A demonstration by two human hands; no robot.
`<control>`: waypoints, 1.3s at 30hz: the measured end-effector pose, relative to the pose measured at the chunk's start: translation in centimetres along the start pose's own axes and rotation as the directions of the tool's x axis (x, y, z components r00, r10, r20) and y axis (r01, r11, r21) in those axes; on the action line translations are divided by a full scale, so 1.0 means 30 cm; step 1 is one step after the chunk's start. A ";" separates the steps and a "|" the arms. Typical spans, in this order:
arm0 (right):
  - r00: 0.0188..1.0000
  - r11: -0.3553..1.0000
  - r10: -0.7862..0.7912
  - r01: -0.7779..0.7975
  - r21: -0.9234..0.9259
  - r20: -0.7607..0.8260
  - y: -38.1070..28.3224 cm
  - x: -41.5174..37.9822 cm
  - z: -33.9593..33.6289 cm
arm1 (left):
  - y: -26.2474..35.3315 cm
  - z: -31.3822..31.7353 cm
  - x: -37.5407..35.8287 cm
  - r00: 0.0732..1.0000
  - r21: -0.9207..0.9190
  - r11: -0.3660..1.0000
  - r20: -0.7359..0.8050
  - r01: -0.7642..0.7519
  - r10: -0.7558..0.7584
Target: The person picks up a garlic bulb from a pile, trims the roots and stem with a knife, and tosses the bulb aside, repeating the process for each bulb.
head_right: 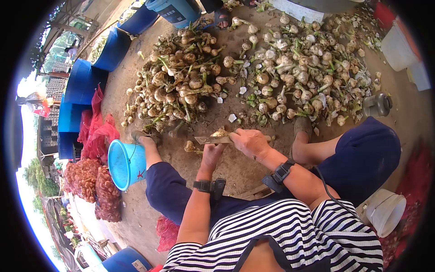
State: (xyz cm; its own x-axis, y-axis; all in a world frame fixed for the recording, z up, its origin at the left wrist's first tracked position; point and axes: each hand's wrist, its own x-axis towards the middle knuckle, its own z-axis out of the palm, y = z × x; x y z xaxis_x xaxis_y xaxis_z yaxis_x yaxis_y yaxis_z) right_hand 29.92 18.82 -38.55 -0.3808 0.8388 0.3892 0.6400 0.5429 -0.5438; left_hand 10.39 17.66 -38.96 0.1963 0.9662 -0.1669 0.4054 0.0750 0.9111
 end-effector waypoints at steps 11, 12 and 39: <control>0.749 0.818 0.569 -0.559 -0.138 0.340 0.230 -0.165 0.067 | 0.373 -0.067 -0.074 0.961 -0.195 0.952 0.092 -0.238 0.259; 0.723 0.792 0.592 -0.605 -0.088 0.357 0.207 -0.138 0.030 | 0.385 -0.093 -0.057 0.940 -0.126 0.938 0.074 -0.324 0.334; 0.462 0.537 0.696 -0.843 0.028 0.549 0.225 -0.170 0.216 | 0.198 0.178 0.307 0.980 0.003 1.000 -0.199 -0.009 0.009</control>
State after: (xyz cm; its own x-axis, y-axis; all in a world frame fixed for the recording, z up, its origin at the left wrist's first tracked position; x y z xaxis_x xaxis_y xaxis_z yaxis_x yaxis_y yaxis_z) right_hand 31.84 18.47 -49.02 -0.0965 0.7891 -0.6067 0.6460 -0.4140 -0.6413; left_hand 19.38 25.67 -37.09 0.0183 0.9966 -0.0803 0.4063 0.0660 0.9113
